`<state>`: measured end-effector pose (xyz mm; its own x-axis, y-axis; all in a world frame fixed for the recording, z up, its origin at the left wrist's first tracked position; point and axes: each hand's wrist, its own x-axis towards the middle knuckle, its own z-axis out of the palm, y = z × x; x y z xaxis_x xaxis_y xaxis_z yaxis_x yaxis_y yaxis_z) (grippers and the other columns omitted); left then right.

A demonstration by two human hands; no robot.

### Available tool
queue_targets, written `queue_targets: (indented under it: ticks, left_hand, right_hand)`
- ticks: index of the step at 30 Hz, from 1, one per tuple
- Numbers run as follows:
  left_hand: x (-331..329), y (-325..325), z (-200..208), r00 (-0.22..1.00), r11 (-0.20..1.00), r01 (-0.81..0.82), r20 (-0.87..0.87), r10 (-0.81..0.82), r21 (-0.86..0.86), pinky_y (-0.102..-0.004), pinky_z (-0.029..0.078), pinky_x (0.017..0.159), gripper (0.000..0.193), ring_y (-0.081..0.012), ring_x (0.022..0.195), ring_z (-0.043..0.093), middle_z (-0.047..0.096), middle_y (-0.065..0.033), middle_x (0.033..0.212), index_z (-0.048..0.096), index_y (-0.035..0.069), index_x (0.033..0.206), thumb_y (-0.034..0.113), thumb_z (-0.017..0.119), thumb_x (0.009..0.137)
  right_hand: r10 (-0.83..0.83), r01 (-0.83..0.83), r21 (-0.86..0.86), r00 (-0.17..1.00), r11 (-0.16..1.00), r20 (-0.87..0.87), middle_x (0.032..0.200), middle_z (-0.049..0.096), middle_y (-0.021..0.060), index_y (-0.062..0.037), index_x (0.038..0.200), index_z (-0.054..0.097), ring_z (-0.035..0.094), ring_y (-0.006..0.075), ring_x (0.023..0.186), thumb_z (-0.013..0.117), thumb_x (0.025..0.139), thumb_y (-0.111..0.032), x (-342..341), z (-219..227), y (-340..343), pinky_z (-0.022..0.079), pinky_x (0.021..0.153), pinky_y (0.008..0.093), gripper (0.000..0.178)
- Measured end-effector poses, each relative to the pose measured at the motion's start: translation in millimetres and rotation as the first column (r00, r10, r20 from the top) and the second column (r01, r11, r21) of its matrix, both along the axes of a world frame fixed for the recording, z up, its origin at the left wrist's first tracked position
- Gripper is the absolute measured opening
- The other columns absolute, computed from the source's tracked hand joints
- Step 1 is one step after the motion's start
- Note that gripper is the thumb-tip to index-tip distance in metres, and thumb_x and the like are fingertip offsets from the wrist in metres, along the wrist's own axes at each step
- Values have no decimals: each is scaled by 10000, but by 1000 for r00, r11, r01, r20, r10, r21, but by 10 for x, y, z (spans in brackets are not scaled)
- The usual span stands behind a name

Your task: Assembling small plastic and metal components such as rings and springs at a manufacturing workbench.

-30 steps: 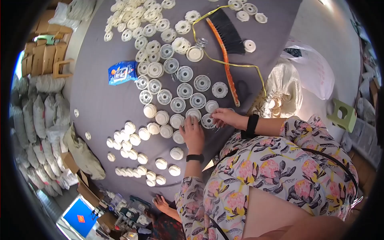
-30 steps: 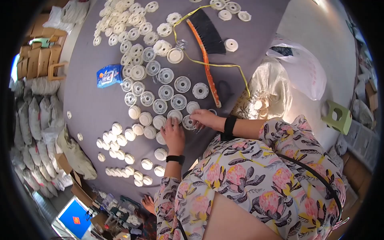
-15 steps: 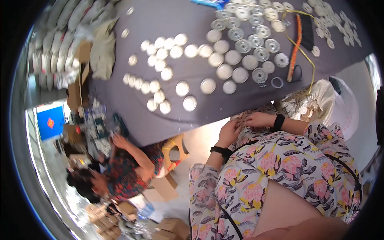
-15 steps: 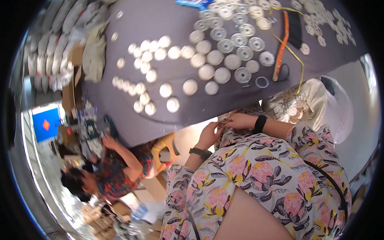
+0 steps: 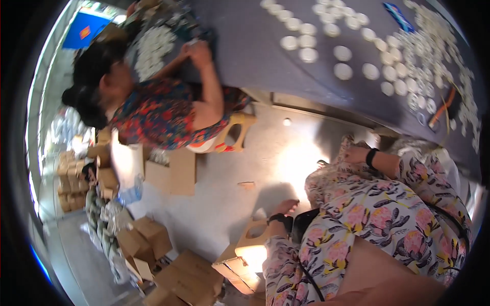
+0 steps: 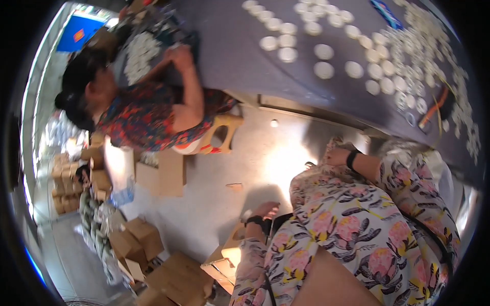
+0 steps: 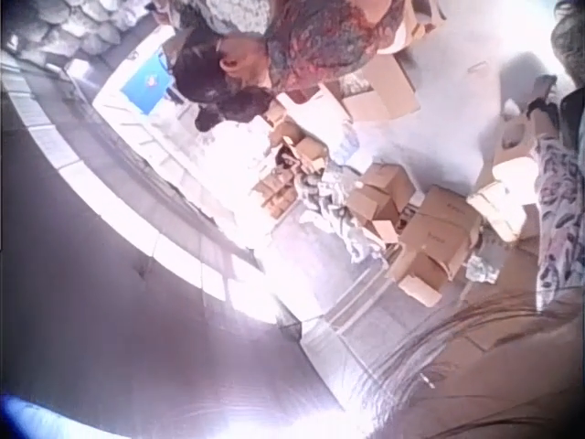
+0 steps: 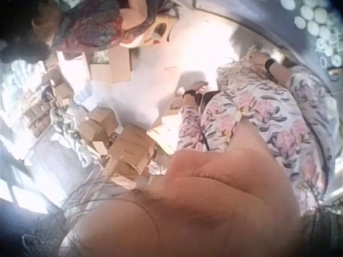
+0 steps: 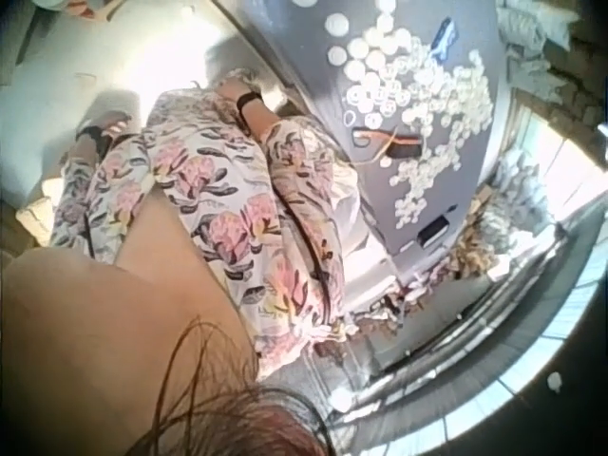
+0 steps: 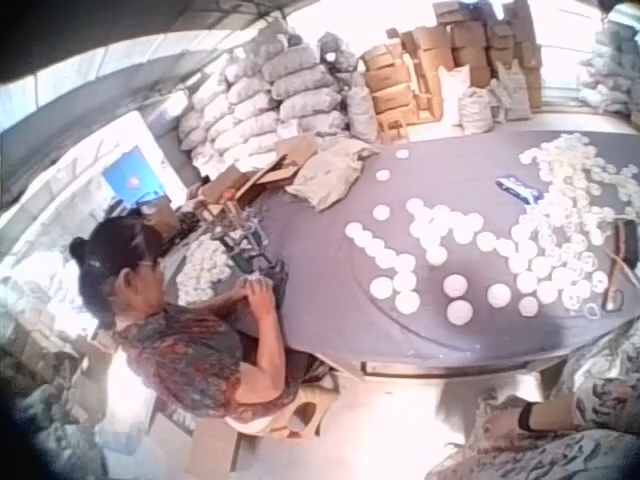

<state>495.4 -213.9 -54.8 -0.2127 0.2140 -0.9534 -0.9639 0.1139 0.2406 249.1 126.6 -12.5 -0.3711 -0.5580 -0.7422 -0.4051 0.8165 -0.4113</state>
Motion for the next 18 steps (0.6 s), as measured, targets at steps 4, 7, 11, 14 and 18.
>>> queue_targets:
  ticks: [4, 7, 11, 14, 18]
  left_hand:
    - [636, 192, -24, 779, 799, 502, -230, -584, -330, -384, 449, 823, 382, -247, 938, 603, 646, -100, 1023, 648, 100, 1023, 353, 639, 737]
    - [892, 216, 219, 825, 836, 504, -166, -541, -218, -380, 433, 847, 384, -262, 977, 595, 639, -133, 1043, 650, 91, 1018, 345, 633, 731]
    - [1001, 369, 467, 938, 938, 256, -173, -299, -233, -373, 434, 852, 309, -262, 972, 599, 653, -111, 1020, 680, 116, 968, 318, 627, 740]
    - [843, 292, 716, 877, 902, 394, -221, -426, -175, -362, 452, 847, 351, -265, 926, 612, 662, -105, 984, 690, 126, 952, 351, 690, 682]
    - [399, 306, 982, 812, 908, 366, -406, -419, -204, -336, 478, 786, 363, -237, 886, 626, 664, -114, 963, 675, 83, 974, 359, 679, 738]
  right_hand:
    - [18, -19, 58, 999, 998, 28, 1044, 608, 190, -120, 1179, 557, 563, 352, 971, 490, 787, -374, 64, 30, 205, 417, 870, 455, 472]
    - [-74, 50, 146, 983, 988, 170, 1052, 611, 196, -55, 1032, 638, 571, 333, 970, 533, 757, -465, 124, 202, 344, 436, 854, 396, 505]
    - [-101, 30, 344, 976, 938, 191, 1014, 625, 193, -60, 1011, 649, 576, 348, 950, 570, 719, -471, -216, 320, 102, 439, 845, 401, 510]
    - [193, -229, 354, 972, 907, 134, 987, 633, 197, -70, 1000, 658, 593, 347, 914, 574, 725, -438, -325, 344, 280, 448, 833, 396, 467]
    - [161, -185, 357, 982, 915, 96, 974, 638, 187, -90, 987, 666, 601, 326, 921, 553, 726, -369, -273, 497, 179, 460, 816, 386, 398]
